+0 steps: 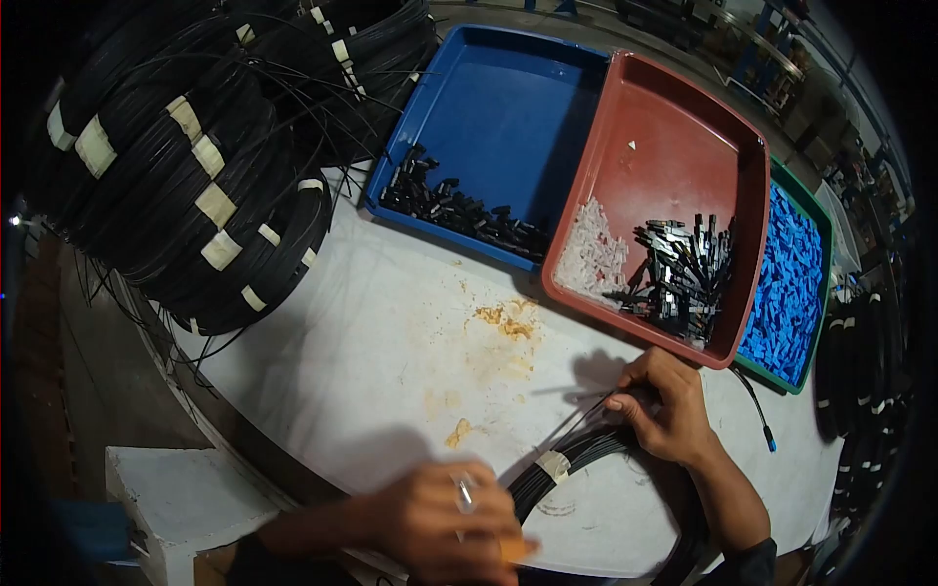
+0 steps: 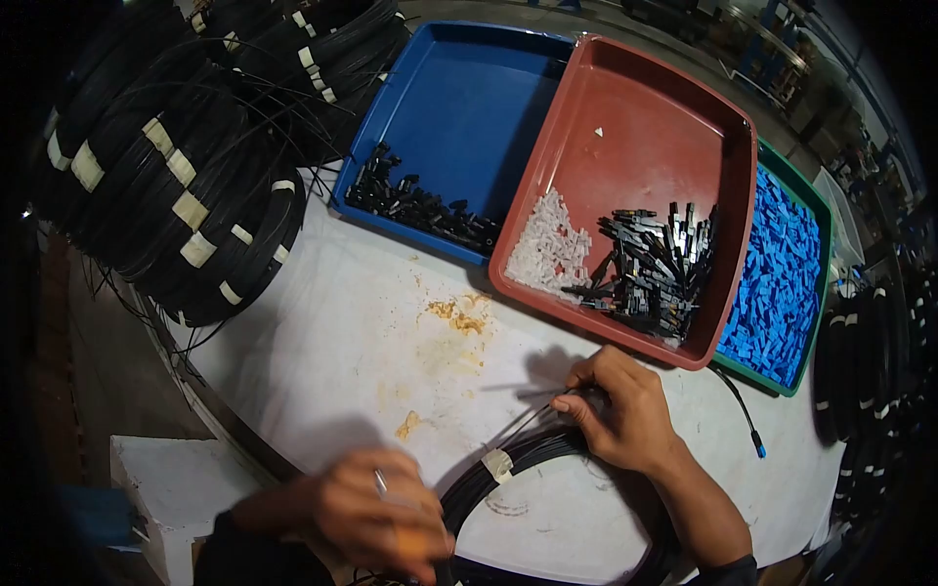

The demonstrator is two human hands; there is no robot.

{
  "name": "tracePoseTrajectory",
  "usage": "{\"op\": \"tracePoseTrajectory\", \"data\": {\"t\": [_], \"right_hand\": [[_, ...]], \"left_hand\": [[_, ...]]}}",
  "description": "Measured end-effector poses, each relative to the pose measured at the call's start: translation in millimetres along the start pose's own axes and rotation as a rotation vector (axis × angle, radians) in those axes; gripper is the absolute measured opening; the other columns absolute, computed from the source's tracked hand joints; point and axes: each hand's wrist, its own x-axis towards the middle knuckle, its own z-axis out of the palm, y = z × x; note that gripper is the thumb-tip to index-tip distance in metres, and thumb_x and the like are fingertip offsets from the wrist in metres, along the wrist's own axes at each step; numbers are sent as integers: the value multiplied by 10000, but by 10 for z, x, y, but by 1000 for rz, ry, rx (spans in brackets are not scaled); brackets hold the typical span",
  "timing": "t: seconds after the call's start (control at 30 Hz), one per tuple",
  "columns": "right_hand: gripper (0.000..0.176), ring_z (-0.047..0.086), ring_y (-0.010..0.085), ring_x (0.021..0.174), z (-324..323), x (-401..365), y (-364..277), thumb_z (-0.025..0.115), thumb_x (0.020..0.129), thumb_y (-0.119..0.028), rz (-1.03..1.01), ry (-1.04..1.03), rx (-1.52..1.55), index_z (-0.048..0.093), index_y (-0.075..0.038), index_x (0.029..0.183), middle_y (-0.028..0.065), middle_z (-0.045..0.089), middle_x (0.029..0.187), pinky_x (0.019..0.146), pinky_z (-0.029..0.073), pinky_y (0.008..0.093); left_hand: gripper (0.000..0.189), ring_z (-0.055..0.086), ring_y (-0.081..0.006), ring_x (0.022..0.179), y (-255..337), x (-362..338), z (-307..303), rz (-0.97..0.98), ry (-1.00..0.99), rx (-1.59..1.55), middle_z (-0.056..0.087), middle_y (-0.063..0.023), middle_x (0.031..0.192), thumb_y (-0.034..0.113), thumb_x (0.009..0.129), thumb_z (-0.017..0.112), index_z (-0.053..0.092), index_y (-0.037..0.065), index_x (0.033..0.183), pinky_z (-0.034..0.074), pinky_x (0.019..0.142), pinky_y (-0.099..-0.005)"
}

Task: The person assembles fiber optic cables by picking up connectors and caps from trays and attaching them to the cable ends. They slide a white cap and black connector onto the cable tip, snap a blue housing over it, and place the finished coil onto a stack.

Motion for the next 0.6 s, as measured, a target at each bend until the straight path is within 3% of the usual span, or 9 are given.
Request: {"op": "tracePoseTrajectory", "data": {"t": [0.03,0.1,0.17,0.23,0.3,0.4,0.6], "right_hand": [[225,604,247,684,1,-7,2,827,833,-114,27,-5,16,644,-3,904,109,603,813,633,489,350],[247,596,244,668,0,-21,34,834,834,-140,15,15,23,629,-10,881,106,603,808,615,478,341],[275,588,237,646,-16,-18,55,847,826,-174,10,12,17,628,-16,879,102,603,802,589,466,327],[297,582,229,627,-30,11,22,855,817,-194,-29,26,16,620,-15,855,102,598,783,568,457,319],[305,582,226,619,-33,10,10,853,818,-191,16,-33,33,610,-6,826,104,593,763,564,460,324],[308,578,220,590,-34,39,12,847,815,-183,-15,-36,48,600,0,800,105,585,741,536,458,326],[299,567,219,555,-65,75,89,763,793,-254,-72,-92,33,594,-11,750,99,560,689,496,450,330]], "left_hand": [[322,647,-195,767,-70,79,-224,-56,-6,142,668,-53,823,277,892,767,736,82,1146,524,743,-346],[223,657,-214,785,-342,213,-601,-54,-2,478,698,-69,876,212,832,819,756,68,990,513,740,-354],[172,672,-228,815,-638,404,-1001,-164,-75,682,712,-76,900,152,834,792,742,72,978,510,740,-365],[180,683,-298,861,-1006,481,-1318,-175,-18,787,719,-116,916,53,815,765,723,33,989,516,792,-406],[155,690,-314,905,-1247,572,-1595,-398,-8,797,724,-148,945,8,848,720,710,-3,1003,525,842,-410],[152,694,-310,958,-1613,604,-1854,-506,48,746,736,-136,981,-23,873,679,719,0,1018,529,900,-409],[180,671,-239,1002,-1952,585,-1831,-408,-203,911,753,-61,1013,47,875,723,761,53,1052,501,979,-385]]}}
